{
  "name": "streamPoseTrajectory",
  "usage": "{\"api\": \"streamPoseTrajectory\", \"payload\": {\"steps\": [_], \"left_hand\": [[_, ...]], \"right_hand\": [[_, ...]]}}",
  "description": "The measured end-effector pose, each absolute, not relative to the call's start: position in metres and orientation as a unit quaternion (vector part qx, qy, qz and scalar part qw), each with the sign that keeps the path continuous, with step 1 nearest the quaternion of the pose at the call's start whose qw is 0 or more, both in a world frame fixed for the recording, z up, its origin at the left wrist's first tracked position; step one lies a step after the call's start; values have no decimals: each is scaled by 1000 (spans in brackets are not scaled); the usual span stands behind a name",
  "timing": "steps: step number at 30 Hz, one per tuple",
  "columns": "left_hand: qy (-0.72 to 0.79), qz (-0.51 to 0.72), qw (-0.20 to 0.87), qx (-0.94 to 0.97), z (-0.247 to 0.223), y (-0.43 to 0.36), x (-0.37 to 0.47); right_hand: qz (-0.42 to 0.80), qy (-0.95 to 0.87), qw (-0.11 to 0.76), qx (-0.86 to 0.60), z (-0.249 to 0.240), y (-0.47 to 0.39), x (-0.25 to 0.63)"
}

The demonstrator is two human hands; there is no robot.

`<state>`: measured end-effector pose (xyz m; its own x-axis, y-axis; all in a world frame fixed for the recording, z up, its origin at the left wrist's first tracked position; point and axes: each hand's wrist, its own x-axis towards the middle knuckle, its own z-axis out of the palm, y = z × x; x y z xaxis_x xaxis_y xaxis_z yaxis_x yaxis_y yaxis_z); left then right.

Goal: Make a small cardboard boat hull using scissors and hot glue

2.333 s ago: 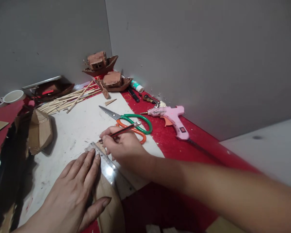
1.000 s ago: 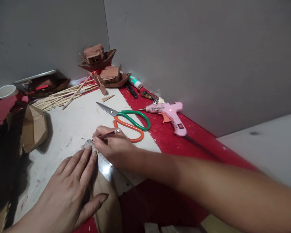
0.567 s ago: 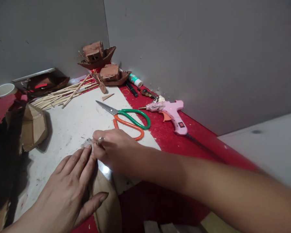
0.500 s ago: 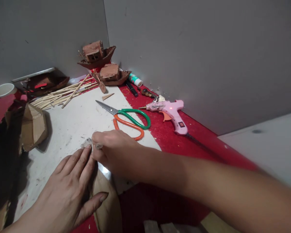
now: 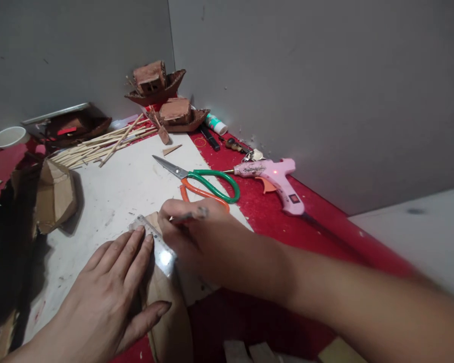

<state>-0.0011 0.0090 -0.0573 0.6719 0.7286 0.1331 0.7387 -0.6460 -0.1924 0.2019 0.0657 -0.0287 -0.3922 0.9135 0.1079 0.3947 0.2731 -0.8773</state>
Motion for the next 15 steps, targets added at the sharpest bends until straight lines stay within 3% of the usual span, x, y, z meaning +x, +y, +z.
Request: {"api": "streamPoseTrajectory", "payload": {"steps": [7, 15], "left_hand": [[-401, -23, 132, -906, -49, 12, -4], [-395, -20, 115, -911, -50, 17, -8]], "right_hand": [[360, -799, 254, -410, -47, 68, 214], [314, -799, 293, -420, -66, 72, 206]]}}
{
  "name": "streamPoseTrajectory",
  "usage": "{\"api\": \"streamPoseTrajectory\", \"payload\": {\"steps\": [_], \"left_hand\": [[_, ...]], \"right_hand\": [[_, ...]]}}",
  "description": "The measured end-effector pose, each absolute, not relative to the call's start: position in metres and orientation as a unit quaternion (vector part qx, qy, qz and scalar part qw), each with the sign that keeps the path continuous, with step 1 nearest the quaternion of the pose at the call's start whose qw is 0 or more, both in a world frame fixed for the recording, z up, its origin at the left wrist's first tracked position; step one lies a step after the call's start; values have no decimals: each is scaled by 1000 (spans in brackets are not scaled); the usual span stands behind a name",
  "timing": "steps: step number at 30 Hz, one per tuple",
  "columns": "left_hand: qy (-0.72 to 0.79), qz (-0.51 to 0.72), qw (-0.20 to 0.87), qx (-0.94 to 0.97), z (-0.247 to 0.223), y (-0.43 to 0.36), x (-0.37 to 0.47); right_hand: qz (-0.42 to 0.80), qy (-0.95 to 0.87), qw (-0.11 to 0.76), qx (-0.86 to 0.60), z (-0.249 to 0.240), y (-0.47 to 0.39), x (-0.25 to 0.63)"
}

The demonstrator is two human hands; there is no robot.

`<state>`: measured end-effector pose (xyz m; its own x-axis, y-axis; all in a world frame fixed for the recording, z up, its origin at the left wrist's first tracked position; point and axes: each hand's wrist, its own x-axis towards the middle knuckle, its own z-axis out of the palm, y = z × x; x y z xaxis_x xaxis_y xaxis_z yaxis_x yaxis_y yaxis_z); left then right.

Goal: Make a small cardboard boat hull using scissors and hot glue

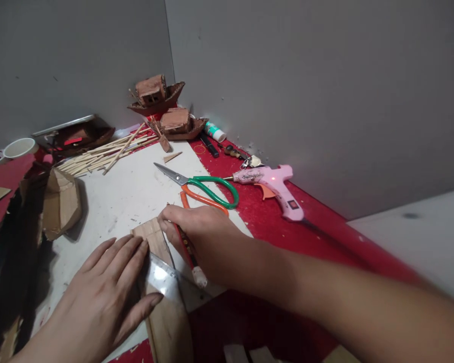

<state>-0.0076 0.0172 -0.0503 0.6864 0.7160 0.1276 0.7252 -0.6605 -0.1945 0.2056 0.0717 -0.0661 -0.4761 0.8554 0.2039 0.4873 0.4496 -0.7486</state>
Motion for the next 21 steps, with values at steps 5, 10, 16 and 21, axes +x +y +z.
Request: {"api": "streamPoseTrajectory", "payload": {"steps": [5, 10, 16, 21], "left_hand": [[-448, -7, 0, -894, -43, 13, -10], [-537, 14, -239, -808, -35, 16, -18], [-565, -33, -429, -704, -17, 19, -21], [-635, -255, -406, -606, -24, 33, -31]], "right_hand": [[324, -795, 302, -415, -72, 78, 206], [320, -768, 335, -442, -65, 79, 208], [284, -717, 421, -478, -52, 74, 203], [302, -670, 478, -481, -49, 70, 200]]}}
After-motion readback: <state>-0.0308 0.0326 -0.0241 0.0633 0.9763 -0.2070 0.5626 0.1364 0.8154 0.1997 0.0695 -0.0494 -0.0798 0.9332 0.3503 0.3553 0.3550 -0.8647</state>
